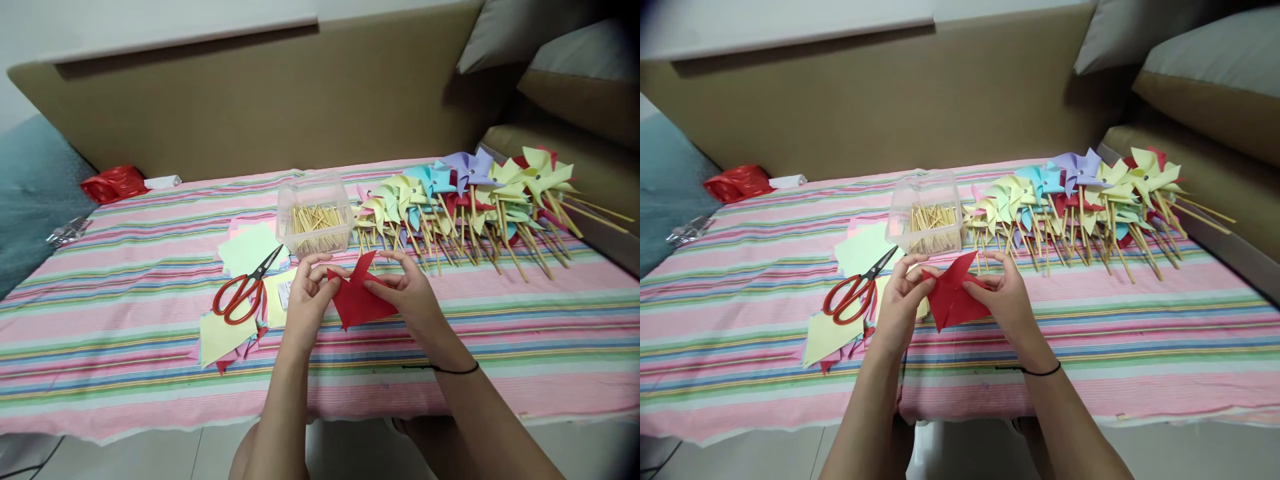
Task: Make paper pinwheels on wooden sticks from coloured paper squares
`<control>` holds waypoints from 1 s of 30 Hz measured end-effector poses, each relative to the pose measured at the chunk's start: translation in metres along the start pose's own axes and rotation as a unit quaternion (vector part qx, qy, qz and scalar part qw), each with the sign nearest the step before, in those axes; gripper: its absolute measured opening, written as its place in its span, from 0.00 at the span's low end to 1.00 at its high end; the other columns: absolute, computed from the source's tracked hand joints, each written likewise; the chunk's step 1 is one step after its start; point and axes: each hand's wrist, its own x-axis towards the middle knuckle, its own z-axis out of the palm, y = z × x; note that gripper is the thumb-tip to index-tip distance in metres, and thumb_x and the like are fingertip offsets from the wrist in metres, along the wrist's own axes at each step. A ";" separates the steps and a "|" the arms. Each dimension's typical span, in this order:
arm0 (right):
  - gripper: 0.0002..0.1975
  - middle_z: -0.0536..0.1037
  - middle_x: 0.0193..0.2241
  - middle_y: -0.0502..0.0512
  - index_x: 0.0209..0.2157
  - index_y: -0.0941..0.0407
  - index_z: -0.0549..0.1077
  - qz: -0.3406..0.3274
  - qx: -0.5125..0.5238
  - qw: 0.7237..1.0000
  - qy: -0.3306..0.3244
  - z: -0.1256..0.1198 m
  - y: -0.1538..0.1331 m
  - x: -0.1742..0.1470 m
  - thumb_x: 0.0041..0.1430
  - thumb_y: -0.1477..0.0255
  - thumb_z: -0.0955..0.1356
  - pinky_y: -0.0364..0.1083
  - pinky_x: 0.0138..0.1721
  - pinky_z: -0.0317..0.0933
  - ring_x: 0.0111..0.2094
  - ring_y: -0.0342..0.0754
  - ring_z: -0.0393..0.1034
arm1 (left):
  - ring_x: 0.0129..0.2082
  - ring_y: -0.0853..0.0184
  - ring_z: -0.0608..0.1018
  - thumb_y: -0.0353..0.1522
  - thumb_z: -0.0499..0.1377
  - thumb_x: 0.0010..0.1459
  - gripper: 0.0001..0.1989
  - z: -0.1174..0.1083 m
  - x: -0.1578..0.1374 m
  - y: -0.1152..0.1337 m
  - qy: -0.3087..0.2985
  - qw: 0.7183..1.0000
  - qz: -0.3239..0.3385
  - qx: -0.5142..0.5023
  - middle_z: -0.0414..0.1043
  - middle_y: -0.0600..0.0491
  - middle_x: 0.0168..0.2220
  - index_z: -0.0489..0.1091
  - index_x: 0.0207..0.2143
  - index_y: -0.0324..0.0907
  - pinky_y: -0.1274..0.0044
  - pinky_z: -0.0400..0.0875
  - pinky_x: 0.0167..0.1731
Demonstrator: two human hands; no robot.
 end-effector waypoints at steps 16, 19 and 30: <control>0.32 0.79 0.26 0.49 0.49 0.49 0.59 -0.056 -0.049 0.996 -0.052 0.001 0.005 -0.001 0.44 0.65 0.75 0.48 0.27 0.70 0.28 0.52 0.77 | 0.30 0.69 0.74 0.33 0.69 0.43 0.19 -0.001 0.004 -0.011 0.027 0.996 -0.013 0.087 0.72 0.55 0.29 0.68 0.38 0.42 0.78 0.68 0.32; 0.32 0.80 0.25 0.49 0.48 0.49 0.60 -0.040 -0.038 0.997 -0.046 0.002 0.004 0.000 0.43 0.65 0.76 0.48 0.27 0.70 0.28 0.52 0.77 | 0.31 0.68 0.75 0.34 0.69 0.42 0.19 -0.002 0.005 -0.014 0.043 0.995 -0.015 0.085 0.74 0.54 0.30 0.67 0.37 0.42 0.77 0.69 0.31; 0.33 0.81 0.26 0.50 0.48 0.49 0.61 -0.016 -0.034 0.999 -0.035 0.002 0.004 0.001 0.41 0.63 0.77 0.49 0.28 0.70 0.29 0.54 0.78 | 0.23 0.66 0.77 0.34 0.70 0.39 0.21 0.002 0.005 -0.013 0.076 0.994 -0.047 0.069 0.77 0.55 0.27 0.65 0.36 0.43 0.76 0.70 0.24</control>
